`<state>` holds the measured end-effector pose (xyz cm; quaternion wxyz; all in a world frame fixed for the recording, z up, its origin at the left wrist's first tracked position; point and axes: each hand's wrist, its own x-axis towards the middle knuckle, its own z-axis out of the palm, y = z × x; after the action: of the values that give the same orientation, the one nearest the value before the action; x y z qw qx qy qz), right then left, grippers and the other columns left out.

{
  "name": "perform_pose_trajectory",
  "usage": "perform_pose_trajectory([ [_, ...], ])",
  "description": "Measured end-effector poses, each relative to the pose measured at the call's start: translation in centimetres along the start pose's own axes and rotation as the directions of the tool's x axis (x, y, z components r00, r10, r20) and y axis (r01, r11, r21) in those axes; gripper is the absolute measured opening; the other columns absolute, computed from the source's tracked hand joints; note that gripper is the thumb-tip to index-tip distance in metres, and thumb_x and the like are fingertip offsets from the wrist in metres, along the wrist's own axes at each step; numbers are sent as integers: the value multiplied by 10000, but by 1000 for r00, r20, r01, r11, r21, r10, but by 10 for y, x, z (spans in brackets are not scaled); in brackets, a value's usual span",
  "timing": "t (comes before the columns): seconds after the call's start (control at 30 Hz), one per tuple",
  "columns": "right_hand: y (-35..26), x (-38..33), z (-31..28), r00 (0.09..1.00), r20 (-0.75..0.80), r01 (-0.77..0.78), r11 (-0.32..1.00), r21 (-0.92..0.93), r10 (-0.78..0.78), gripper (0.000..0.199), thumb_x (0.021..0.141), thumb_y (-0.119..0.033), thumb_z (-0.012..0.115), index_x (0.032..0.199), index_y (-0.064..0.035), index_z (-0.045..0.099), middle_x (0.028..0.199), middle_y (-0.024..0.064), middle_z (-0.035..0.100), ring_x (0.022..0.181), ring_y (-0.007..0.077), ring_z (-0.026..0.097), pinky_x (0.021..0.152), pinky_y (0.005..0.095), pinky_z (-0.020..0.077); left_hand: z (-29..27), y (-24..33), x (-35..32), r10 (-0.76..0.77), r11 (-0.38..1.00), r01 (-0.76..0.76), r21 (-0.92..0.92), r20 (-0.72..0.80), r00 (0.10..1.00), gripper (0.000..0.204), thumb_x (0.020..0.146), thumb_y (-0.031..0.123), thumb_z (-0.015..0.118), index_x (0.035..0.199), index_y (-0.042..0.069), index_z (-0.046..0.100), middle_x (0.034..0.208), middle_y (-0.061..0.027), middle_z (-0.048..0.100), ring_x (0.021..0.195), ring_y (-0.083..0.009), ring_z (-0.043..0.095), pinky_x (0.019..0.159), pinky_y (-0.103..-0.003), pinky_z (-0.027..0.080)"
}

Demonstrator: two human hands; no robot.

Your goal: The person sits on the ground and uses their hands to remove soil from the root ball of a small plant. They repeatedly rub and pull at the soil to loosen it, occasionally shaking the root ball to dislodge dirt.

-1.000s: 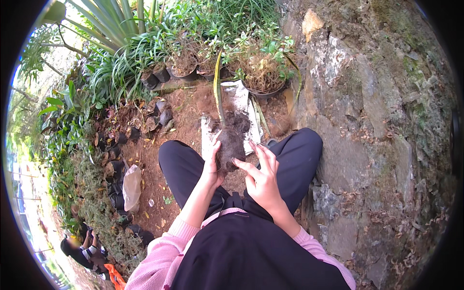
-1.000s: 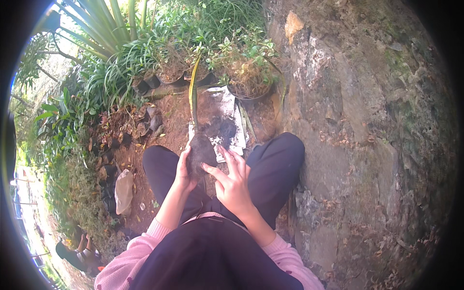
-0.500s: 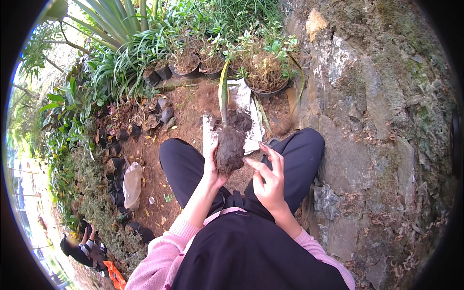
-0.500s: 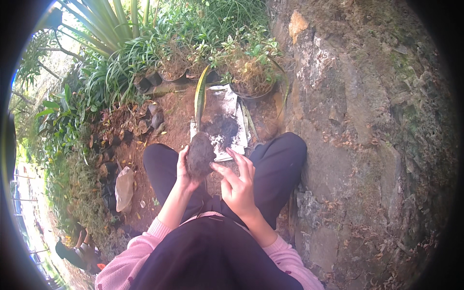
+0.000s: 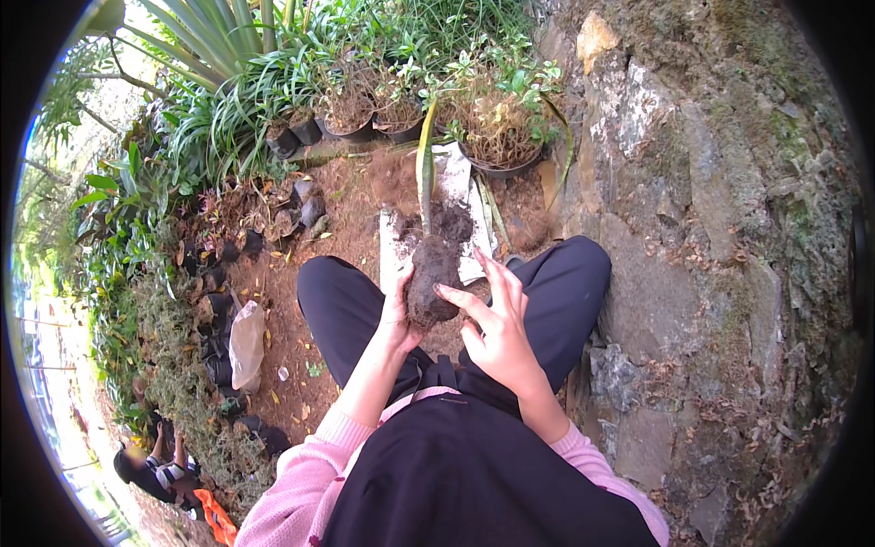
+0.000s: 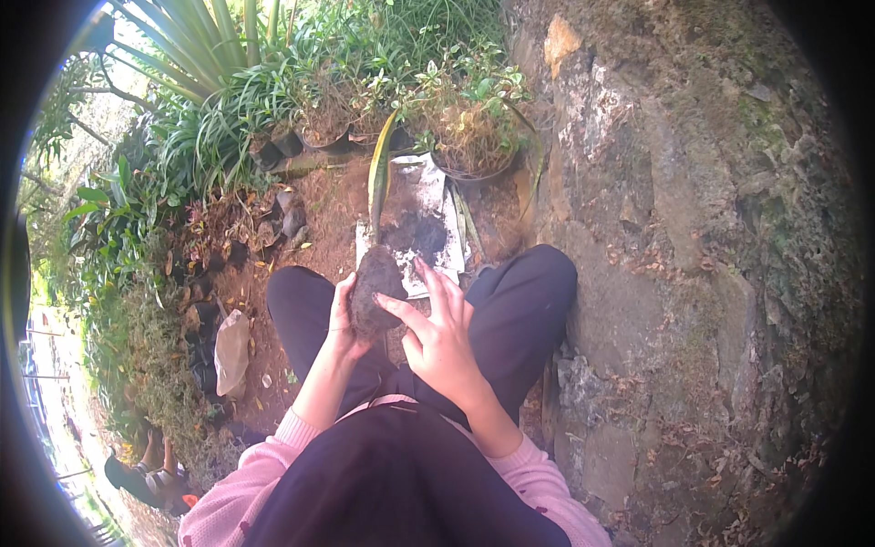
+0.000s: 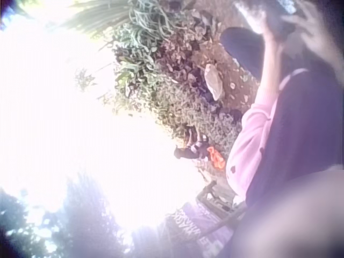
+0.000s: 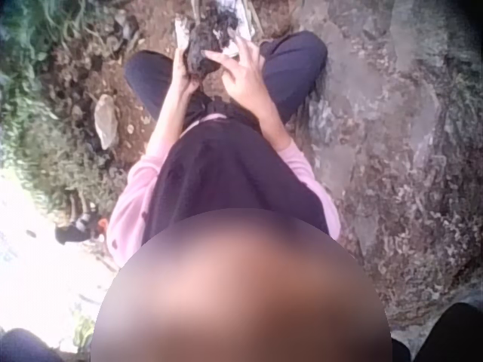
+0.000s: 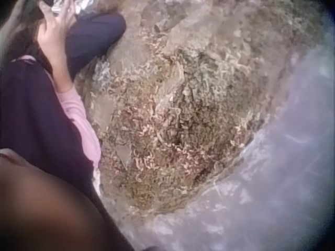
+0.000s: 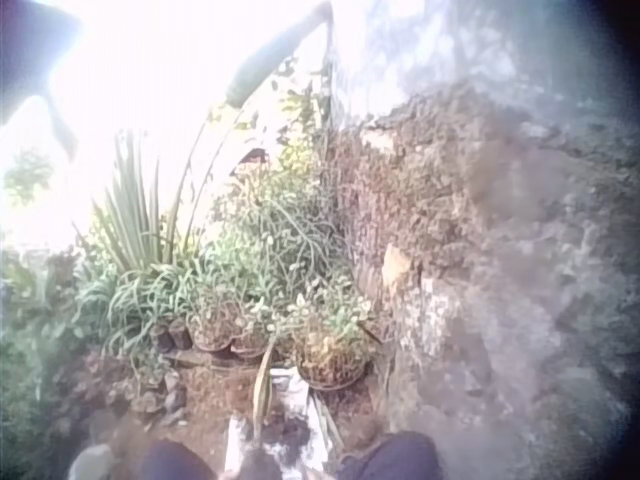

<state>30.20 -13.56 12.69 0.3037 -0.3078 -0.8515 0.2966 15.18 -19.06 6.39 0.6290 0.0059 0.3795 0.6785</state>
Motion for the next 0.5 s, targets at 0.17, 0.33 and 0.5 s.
perform_pose_trajectory([
  [0.17,4,-1,1,1000,-12,-16,1000,-2,16,532,638,71,545,1070,-205,688,1389,174,401,1244,363,360,1059,447,268,-4,0,-1,-36,998,42,-51,104,994,505,909,386,502,1280,44,465,1188,-120,583,1055,-226,596,927,-396,484],
  [0.33,4,-4,0,995,-100,23,997,-73,-31,463,695,-16,600,1039,-310,701,1399,108,407,1259,322,341,1017,436,232,0,0,2,-28,995,40,-96,123,992,476,915,357,513,1260,31,481,1158,-120,596,1033,-224,605,910,-381,497],
  [0.5,-17,-4,-2,995,-72,29,898,-440,-67,421,727,-124,627,1069,-362,686,1434,107,364,1288,321,313,1009,496,148,2,0,5,12,994,-3,-112,72,997,437,935,324,510,1260,34,473,1158,-122,590,1027,-220,605,905,-375,504],
])
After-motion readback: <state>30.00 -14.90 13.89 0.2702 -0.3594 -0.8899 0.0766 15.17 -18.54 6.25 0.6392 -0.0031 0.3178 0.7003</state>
